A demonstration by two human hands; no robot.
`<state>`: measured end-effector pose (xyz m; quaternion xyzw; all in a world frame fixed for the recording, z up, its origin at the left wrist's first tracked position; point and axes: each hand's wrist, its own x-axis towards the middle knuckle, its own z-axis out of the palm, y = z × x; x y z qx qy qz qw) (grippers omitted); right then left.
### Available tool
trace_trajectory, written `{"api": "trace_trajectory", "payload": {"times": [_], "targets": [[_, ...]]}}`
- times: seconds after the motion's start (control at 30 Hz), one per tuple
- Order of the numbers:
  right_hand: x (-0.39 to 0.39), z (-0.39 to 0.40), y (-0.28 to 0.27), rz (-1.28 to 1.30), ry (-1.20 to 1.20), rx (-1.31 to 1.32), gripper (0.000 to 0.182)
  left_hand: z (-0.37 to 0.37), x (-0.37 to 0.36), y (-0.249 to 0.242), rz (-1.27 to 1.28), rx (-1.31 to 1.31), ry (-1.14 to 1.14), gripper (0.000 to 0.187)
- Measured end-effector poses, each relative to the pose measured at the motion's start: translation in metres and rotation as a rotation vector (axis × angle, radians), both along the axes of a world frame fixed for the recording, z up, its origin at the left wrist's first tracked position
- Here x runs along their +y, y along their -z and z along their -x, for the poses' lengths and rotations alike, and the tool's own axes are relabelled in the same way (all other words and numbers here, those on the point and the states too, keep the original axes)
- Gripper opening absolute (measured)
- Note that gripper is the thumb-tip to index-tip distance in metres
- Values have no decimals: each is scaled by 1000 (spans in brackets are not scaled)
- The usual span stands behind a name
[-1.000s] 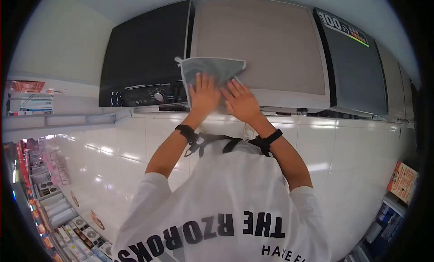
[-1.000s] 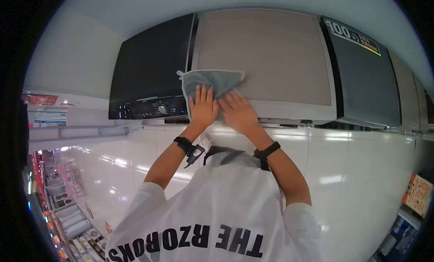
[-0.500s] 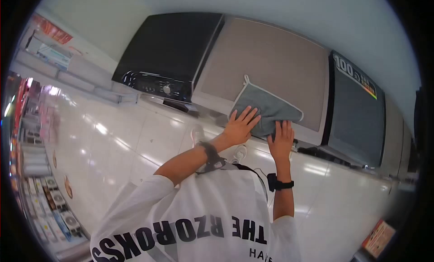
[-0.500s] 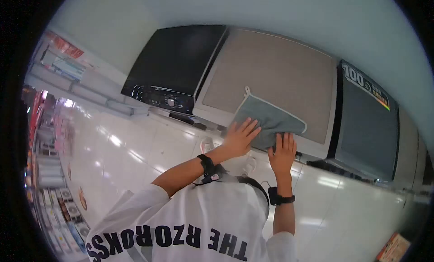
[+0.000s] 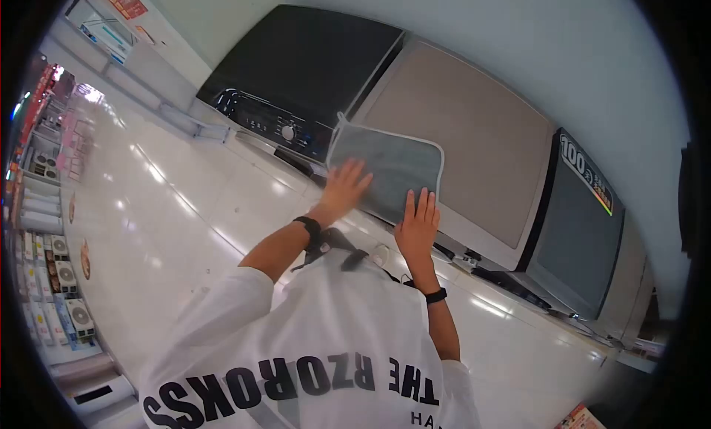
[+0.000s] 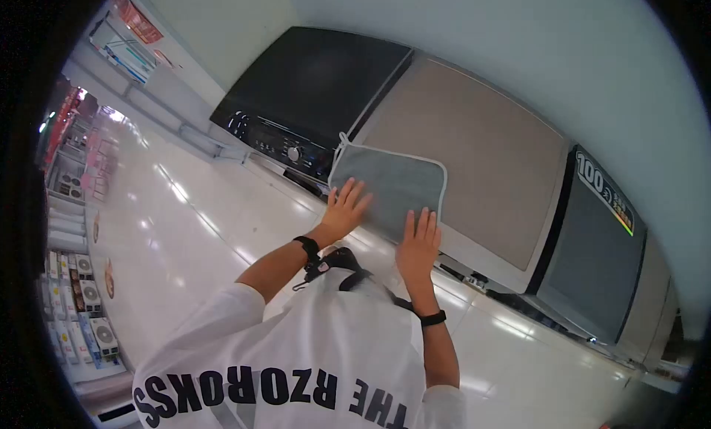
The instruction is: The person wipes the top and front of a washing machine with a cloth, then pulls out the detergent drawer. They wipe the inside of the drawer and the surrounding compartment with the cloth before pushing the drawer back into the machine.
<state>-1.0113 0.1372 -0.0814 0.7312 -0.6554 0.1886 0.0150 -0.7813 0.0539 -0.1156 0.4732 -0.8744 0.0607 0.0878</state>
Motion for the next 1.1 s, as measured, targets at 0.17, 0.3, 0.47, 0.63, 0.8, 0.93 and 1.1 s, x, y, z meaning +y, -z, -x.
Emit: {"api": "trace_trajectory", "payload": {"times": [0.17, 0.3, 0.47, 0.63, 0.8, 0.93, 1.1], "targets": [[-1, 11, 9, 32, -3, -3, 76, 25, -6, -27, 93, 99, 114, 52], [-17, 12, -5, -13, 31, -70, 76, 61, -5, -18, 125, 191, 269, 47], [-26, 33, 7, -16, -42, -131, 78, 93, 23, -26, 151, 244, 275, 46], [-23, 41, -7, -110, -111, -126, 81, 47, 0, -23, 80, 232, 279, 54], [-18, 31, -15, -192, -127, -58, 76, -11, 0, -33, -3, 213, -53, 63], [-13, 13, -19, -208, -38, -7, 73, 16, 5, -31, 48, 122, -200, 57], [1, 43, -10, -171, 28, -50, 77, 111, 27, -41, 22, 119, -61, 47]]}}
